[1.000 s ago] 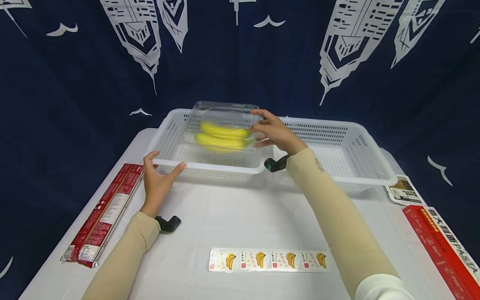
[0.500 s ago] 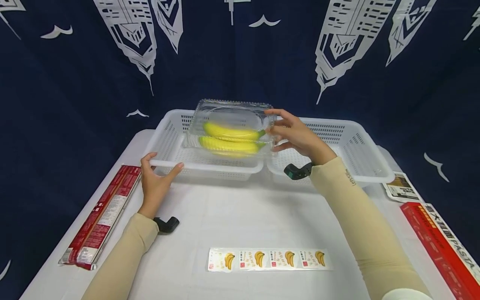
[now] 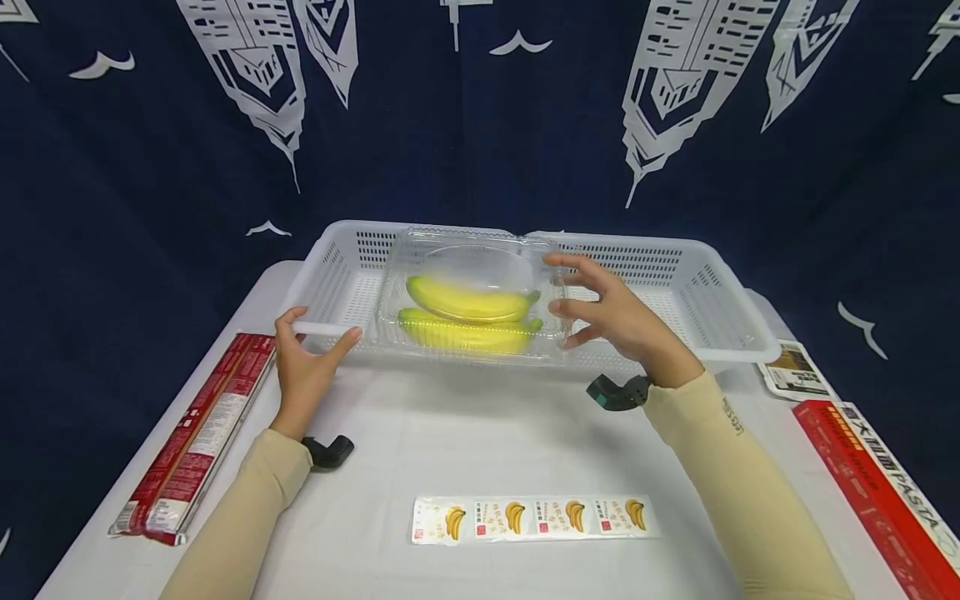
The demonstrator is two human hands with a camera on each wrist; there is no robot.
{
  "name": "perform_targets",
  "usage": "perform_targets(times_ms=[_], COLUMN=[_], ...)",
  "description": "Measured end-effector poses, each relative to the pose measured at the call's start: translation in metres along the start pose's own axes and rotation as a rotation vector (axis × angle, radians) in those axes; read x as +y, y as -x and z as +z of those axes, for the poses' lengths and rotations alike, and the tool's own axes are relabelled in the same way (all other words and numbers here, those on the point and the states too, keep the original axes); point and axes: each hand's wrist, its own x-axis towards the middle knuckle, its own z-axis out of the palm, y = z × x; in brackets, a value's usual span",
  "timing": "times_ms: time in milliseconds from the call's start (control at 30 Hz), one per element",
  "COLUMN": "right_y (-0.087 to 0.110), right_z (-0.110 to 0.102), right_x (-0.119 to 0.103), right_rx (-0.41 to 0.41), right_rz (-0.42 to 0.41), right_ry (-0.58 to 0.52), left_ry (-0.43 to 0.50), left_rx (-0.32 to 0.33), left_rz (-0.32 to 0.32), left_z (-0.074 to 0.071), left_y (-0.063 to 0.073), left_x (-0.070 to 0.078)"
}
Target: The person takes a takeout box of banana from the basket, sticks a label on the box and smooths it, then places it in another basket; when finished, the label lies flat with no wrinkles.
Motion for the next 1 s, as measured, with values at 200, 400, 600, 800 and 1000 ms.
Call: perform_targets(times_ms=[200, 400, 600, 800, 1000], right_y=[0.026, 0.05, 0.075, 0.097, 0.113], right_z=[0.005, 0.007, 0.006, 0.003, 0.003], right_x=[0.007, 0.012, 0.024, 0.046, 0.068], right_rx=[0.015, 0.012, -0.006, -0.022, -0.032], right_rz=[-0.012, -0.031, -0.084, -0.136, -0.116], right_ry=[0.025, -0.015, -0.062, -0.11, -0.129], left_ry=[-0.001, 0.0, 0.004, 0.008, 0.005], left_rx=[-0.006, -0.004, -0.005, -0.011, -0.015], left_rz=[-0.006, -0.003, 0.002, -0.009, -0.019], left_z=[0.001, 0.0, 0.001, 0.001, 0.001], left_y=[0.001, 0.0, 0.0, 0.001, 0.001], left_x=[0.0, 0.0, -0.002, -0.002, 0.0])
